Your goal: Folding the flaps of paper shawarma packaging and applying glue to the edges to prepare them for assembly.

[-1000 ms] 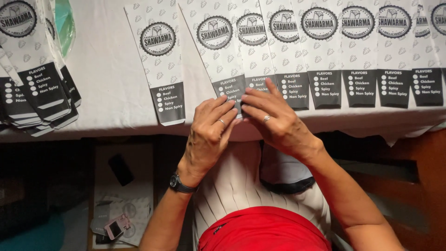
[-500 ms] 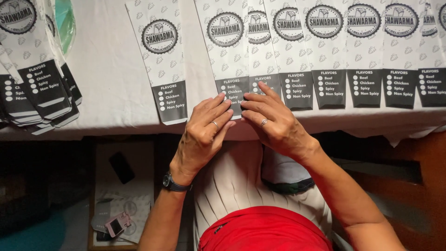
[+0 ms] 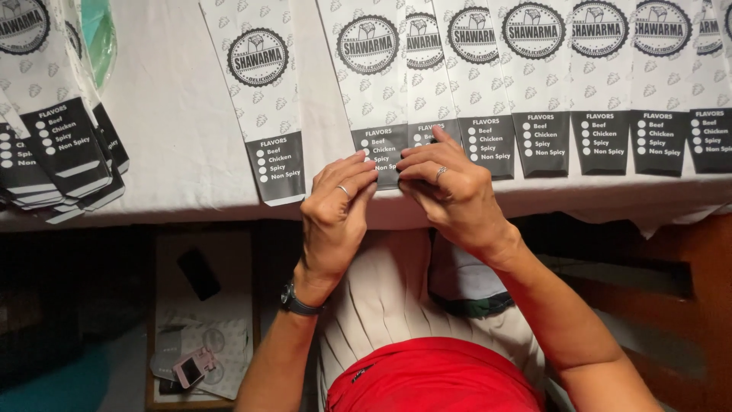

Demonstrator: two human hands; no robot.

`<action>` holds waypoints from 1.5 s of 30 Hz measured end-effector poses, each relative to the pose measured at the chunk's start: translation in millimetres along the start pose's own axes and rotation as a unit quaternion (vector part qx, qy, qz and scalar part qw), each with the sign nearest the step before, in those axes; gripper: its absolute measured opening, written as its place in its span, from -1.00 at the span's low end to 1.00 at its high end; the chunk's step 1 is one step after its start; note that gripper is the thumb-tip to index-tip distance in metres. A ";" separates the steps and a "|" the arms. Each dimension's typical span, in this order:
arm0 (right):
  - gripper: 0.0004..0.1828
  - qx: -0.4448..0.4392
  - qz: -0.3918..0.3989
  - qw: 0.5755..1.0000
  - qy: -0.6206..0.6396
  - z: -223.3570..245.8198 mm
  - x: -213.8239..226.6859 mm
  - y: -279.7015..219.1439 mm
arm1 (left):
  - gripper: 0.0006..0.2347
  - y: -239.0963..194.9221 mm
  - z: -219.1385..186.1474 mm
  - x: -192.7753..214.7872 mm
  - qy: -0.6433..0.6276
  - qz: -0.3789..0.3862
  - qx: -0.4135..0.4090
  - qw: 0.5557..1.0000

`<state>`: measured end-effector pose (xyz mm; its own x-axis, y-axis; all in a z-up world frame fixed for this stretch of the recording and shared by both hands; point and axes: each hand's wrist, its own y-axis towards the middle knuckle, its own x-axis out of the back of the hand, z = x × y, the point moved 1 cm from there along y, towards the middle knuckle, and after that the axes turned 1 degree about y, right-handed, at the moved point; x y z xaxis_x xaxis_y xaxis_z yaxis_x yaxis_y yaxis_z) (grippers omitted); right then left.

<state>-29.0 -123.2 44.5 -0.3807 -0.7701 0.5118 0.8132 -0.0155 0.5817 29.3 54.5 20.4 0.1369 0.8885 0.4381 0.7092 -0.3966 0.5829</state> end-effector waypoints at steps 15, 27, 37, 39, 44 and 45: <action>-0.81 0.049 0.033 0.996 -0.063 6.5 -9.4 -5.4 | -0.71 -7.9 21.0 42.4 0.253 -0.028 0.043 0.966; -0.80 0.055 0.023 0.994 -0.090 7.2 -15.5 -7.5 | -0.73 -4.8 16.6 9.3 0.154 0.007 0.016 0.988; -0.85 0.070 0.011 0.993 -0.096 6.6 -16.8 -6.2 | -0.80 -9.3 10.5 46.0 0.084 -0.030 -0.044 0.995; -0.86 0.072 0.010 0.993 -0.096 6.5 -17.7 -5.8 | -0.78 -11.9 13.5 54.3 0.074 -0.013 -0.047 0.996; -0.90 0.096 -0.006 0.988 -0.124 9.2 -18.6 -1.9 | -0.83 -11.8 20.7 55.3 0.060 0.014 -0.065 0.996; -0.90 0.097 -0.005 0.988 -0.124 11.7 -19.9 -0.8 | -0.83 -11.4 21.1 55.3 0.059 0.013 -0.064 0.996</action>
<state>-27.2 -100.4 41.3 -0.5035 -0.5906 0.6306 0.7190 0.1183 0.6849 43.4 113.0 23.5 0.0653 0.8473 0.5271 0.6114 -0.4514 0.6499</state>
